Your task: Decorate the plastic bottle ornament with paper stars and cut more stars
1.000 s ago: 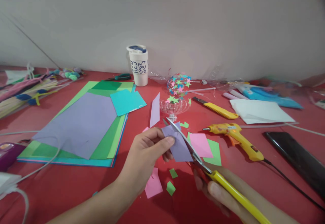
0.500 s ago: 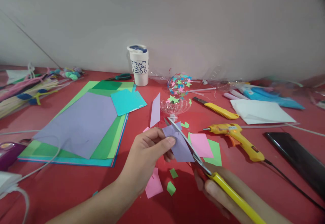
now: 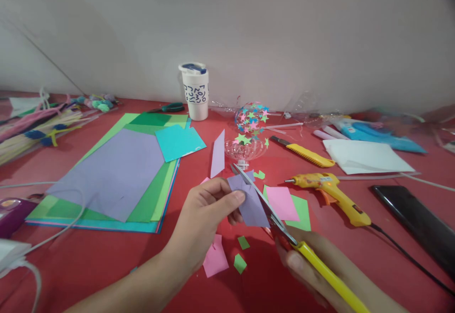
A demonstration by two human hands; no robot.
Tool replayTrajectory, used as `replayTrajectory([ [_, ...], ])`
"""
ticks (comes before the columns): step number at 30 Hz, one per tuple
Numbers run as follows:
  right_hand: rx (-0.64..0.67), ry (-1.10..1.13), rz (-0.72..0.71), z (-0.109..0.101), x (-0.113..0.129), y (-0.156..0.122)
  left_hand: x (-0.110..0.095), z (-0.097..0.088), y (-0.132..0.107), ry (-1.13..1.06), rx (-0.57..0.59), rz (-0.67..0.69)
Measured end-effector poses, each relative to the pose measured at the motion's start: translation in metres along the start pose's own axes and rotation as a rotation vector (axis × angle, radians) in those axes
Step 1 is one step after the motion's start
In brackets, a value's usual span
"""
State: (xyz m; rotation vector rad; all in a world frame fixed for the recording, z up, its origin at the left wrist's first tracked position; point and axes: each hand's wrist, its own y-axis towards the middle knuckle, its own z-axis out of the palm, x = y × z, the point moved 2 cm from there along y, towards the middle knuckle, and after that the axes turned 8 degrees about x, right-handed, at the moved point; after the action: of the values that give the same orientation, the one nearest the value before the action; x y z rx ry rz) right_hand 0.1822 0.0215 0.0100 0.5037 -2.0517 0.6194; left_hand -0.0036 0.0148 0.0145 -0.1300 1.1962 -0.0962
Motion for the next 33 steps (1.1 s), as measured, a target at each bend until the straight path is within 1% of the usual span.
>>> replayTrajectory([
  [2,0.028,-0.023,0.001,-0.001,0.0,0.0,0.0,0.0,0.0,0.001,-0.012,0.0],
  [5,0.013,-0.035,-0.008,-0.003,0.001,0.0,0.001,-0.002,0.0,-0.026,-0.031,-0.001],
  [9,0.015,-0.016,0.001,-0.001,0.003,0.002,-0.002,-0.005,0.002,-0.144,-0.075,0.023],
  [12,0.016,0.007,0.023,0.0,0.003,0.003,-0.006,-0.006,0.004,-0.229,-0.033,0.007],
  [14,0.0,0.009,0.017,0.0,0.003,0.004,-0.008,-0.005,0.005,-0.269,0.018,-0.026],
  [16,0.0,0.016,0.005,-0.001,0.002,0.005,-0.008,-0.006,0.006,-0.305,0.044,-0.048],
  [21,0.131,0.043,0.068,0.0,-0.005,0.008,-0.003,-0.011,0.01,-0.452,0.01,-0.06],
  [23,0.117,0.014,0.043,0.0,-0.005,0.008,-0.002,-0.011,0.01,-0.484,-0.002,-0.046],
  [25,0.07,-0.026,0.001,-0.001,-0.004,0.007,-0.002,-0.011,0.01,-0.461,-0.016,-0.027],
  [28,0.016,-0.068,-0.025,0.0,-0.004,0.005,-0.004,-0.01,0.008,-0.337,-0.046,-0.004],
  [30,0.004,-0.084,-0.028,0.0,-0.004,0.004,-0.005,-0.01,0.006,-0.257,-0.071,0.0],
  [33,0.015,-0.094,-0.037,0.0,-0.003,0.002,-0.006,-0.01,0.005,-0.22,-0.093,0.01],
])
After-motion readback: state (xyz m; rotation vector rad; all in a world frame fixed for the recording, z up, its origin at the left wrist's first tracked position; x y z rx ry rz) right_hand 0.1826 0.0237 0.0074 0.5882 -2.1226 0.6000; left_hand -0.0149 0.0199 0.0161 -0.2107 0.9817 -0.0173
